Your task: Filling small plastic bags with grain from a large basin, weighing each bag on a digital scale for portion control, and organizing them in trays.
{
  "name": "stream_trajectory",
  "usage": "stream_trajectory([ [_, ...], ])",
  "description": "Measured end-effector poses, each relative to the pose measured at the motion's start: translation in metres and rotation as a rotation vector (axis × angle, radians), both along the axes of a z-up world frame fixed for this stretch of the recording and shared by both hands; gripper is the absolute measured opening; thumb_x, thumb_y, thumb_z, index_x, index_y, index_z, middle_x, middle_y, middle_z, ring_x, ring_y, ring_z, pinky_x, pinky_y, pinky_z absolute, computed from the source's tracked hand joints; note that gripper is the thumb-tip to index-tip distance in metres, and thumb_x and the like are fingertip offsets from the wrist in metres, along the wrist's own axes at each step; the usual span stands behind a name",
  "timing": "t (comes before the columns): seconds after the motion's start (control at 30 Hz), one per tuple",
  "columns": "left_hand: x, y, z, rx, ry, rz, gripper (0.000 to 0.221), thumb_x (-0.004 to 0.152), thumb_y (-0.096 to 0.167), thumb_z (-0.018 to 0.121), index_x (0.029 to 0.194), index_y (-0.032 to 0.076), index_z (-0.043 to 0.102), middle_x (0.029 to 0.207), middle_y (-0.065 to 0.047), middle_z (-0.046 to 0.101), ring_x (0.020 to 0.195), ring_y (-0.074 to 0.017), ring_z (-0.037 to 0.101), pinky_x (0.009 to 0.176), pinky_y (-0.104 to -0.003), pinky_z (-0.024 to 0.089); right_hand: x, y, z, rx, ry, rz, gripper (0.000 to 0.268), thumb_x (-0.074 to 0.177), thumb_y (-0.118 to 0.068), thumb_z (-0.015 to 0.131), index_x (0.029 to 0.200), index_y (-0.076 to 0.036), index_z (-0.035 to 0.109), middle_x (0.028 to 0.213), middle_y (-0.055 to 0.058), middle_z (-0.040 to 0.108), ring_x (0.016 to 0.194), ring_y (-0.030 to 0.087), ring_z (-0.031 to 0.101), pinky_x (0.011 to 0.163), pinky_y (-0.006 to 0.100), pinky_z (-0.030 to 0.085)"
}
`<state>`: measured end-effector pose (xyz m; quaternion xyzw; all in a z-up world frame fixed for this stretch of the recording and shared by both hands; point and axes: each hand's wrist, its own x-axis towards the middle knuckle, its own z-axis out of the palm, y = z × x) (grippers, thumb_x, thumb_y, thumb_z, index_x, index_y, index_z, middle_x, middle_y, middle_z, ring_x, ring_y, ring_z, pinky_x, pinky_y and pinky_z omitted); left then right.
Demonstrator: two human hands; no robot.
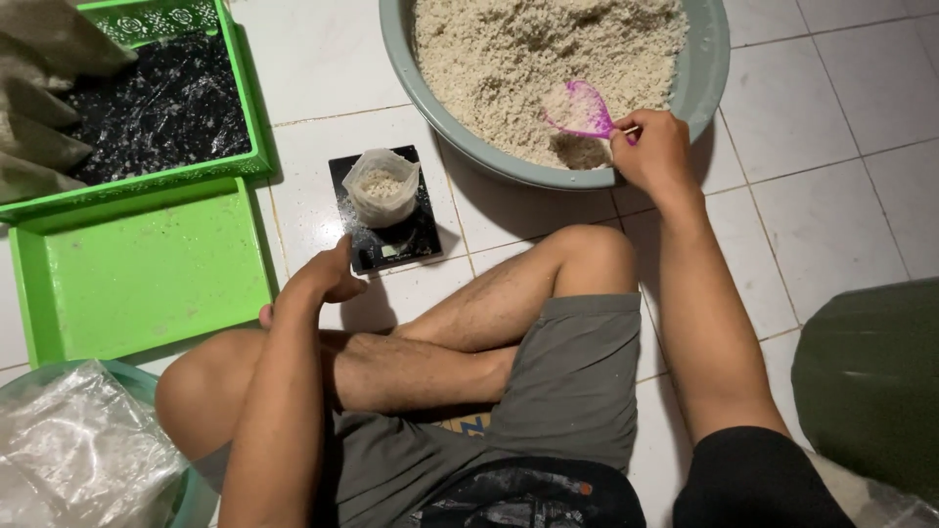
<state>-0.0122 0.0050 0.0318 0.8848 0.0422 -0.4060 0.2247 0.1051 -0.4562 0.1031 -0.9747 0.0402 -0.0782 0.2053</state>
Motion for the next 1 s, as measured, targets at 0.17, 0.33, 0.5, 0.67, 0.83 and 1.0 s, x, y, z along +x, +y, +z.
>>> stream_trajectory([
  [0.17,-0.007,-0.001,0.014,-0.007,-0.006,-0.009,0.092,0.082,0.023,0.070,0.154,0.001,0.017,0.134,-0.036,0.053,0.128,-0.0479,0.051,0.104,-0.055,0.045,-0.006,0.007,0.007,-0.016,-0.043,0.018,0.012,0.085,-0.019,0.071,0.095,-0.019,0.077,0.072,0.011,0.069,0.075,0.033,0.070,0.063,0.041,0.055],
  [0.33,-0.007,-0.004,0.021,-0.025,0.001,0.015,0.093,0.082,0.020,0.070,0.155,-0.001,0.016,0.136,-0.037,0.051,0.129,-0.0487,0.049,0.104,-0.056,0.044,-0.021,0.023,0.020,0.052,-0.126,0.099,0.013,0.084,-0.013,0.074,0.096,-0.015,0.078,0.071,0.015,0.069,0.071,0.033,0.070,0.059,0.037,0.055],
  [0.5,-0.008,-0.004,0.024,-0.080,-0.025,0.032,0.092,0.082,0.012,0.069,0.154,-0.003,0.014,0.136,-0.041,0.047,0.130,-0.0527,0.046,0.105,-0.058,0.042,-0.046,0.061,0.041,0.185,-0.198,0.191,0.016,0.086,-0.005,0.074,0.101,-0.009,0.078,0.077,0.019,0.069,0.074,0.033,0.070,0.062,0.035,0.054],
  [0.67,-0.010,-0.003,0.020,-0.089,-0.052,0.037,0.087,0.083,0.013,0.067,0.152,-0.004,0.017,0.131,-0.040,0.052,0.125,-0.0519,0.051,0.100,-0.058,0.046,-0.061,0.100,0.052,0.236,-0.159,0.280,0.016,0.090,-0.007,0.075,0.105,-0.012,0.077,0.076,0.014,0.069,0.069,0.025,0.067,0.060,0.031,0.052],
  [0.83,-0.013,-0.004,0.034,-0.088,-0.065,0.054,0.089,0.080,0.011,0.068,0.152,-0.005,0.018,0.129,-0.040,0.053,0.122,-0.0508,0.053,0.098,-0.057,0.048,-0.070,0.138,0.055,0.301,-0.149,0.384,0.013,0.094,-0.007,0.075,0.106,-0.013,0.077,0.079,0.013,0.070,0.066,0.019,0.064,0.058,0.028,0.050],
  [1.0,-0.007,-0.004,0.016,-0.152,-0.112,0.090,0.100,0.080,0.015,0.068,0.156,-0.001,0.006,0.129,-0.039,0.053,0.121,-0.0513,0.054,0.096,-0.057,0.049,-0.068,0.164,0.043,0.320,-0.163,0.505,0.015,0.092,-0.004,0.075,0.106,-0.009,0.077,0.082,0.015,0.072,0.064,0.023,0.065,0.056,0.030,0.051],
])
